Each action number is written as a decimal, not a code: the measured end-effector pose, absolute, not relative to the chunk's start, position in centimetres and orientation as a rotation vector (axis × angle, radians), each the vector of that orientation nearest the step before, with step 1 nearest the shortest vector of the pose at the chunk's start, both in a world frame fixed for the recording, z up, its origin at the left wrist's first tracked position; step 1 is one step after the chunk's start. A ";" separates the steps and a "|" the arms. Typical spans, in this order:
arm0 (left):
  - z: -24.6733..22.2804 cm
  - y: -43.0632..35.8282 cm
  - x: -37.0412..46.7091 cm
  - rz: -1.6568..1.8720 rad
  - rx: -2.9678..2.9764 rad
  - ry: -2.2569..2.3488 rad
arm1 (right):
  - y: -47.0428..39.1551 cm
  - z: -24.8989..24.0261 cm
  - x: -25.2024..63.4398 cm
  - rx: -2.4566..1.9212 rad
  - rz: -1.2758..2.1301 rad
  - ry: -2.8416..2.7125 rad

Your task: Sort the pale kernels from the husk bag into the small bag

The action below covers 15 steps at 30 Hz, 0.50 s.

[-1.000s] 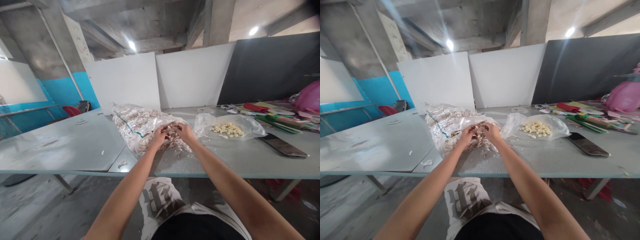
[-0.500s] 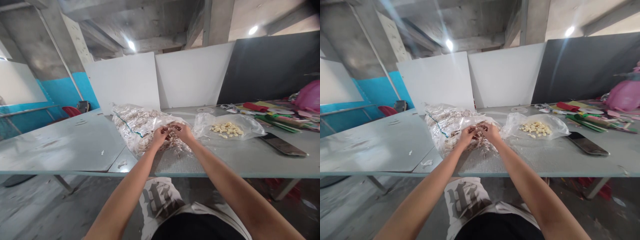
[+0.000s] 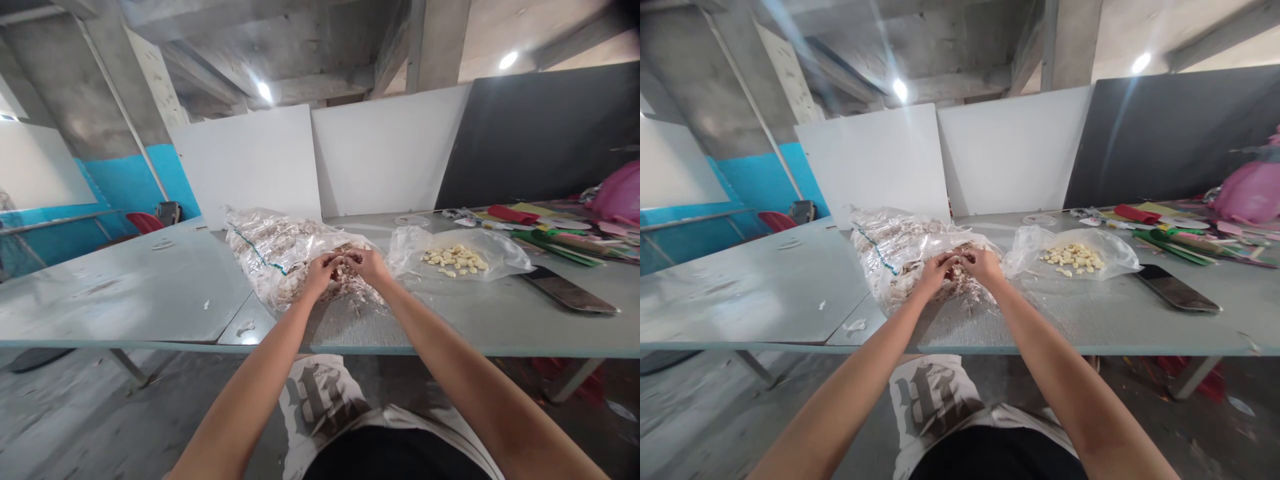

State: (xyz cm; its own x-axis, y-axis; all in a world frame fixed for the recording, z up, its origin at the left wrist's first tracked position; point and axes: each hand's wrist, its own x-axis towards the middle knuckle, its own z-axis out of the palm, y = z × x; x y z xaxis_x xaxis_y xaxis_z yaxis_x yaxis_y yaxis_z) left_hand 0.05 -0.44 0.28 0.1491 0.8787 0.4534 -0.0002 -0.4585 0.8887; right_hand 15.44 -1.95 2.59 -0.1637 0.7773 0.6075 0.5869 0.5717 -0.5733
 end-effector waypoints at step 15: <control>0.8 -1.2 0.3 1.337 1.598 0.803 | -2.3 2.7 15.1 -1.162 0.205 -1.873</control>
